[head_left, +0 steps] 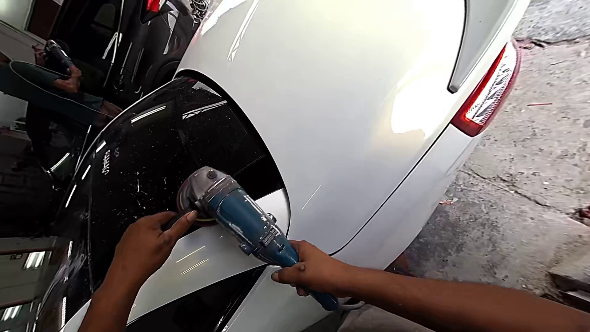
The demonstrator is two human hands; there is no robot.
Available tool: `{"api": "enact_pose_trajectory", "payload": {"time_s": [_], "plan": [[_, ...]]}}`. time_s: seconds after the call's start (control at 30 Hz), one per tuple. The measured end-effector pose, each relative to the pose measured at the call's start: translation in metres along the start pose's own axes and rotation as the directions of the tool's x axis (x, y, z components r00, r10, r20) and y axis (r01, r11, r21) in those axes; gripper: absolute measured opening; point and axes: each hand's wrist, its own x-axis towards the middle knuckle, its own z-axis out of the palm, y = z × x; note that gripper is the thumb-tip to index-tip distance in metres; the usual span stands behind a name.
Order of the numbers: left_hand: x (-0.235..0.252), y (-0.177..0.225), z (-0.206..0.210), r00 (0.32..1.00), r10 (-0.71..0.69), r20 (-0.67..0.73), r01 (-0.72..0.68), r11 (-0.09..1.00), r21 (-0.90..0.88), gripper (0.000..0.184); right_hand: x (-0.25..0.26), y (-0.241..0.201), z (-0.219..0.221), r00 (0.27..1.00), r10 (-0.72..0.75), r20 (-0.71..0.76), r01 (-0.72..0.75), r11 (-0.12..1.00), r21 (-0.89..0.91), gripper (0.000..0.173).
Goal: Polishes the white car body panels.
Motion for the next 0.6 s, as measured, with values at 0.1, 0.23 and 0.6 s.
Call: {"api": "enact_pose_trajectory", "payload": {"time_s": [0.1, 0.23, 0.6], "plan": [[-0.026, -0.021, 0.003, 0.997, -0.051, -0.063, 0.050, 0.999, -0.009, 0.067, 0.013, -0.001, 0.005, 0.999, 0.014, 0.050, -0.010, 0.997, -0.081, 0.047], [-0.026, -0.005, 0.012, 0.995, -0.047, -0.083, 0.044, 0.998, -0.038, 0.067, 0.003, 0.010, -0.001, 1.000, -0.004, -0.018, 0.002, 0.988, -0.152, 0.049], [0.023, 0.076, 0.044, 0.989, 0.145, 0.035, -0.142, 0.987, -0.072, 0.054, -0.036, 0.061, -0.020, 0.901, -0.120, -0.418, 0.101, 0.993, -0.067, 0.044]]}}
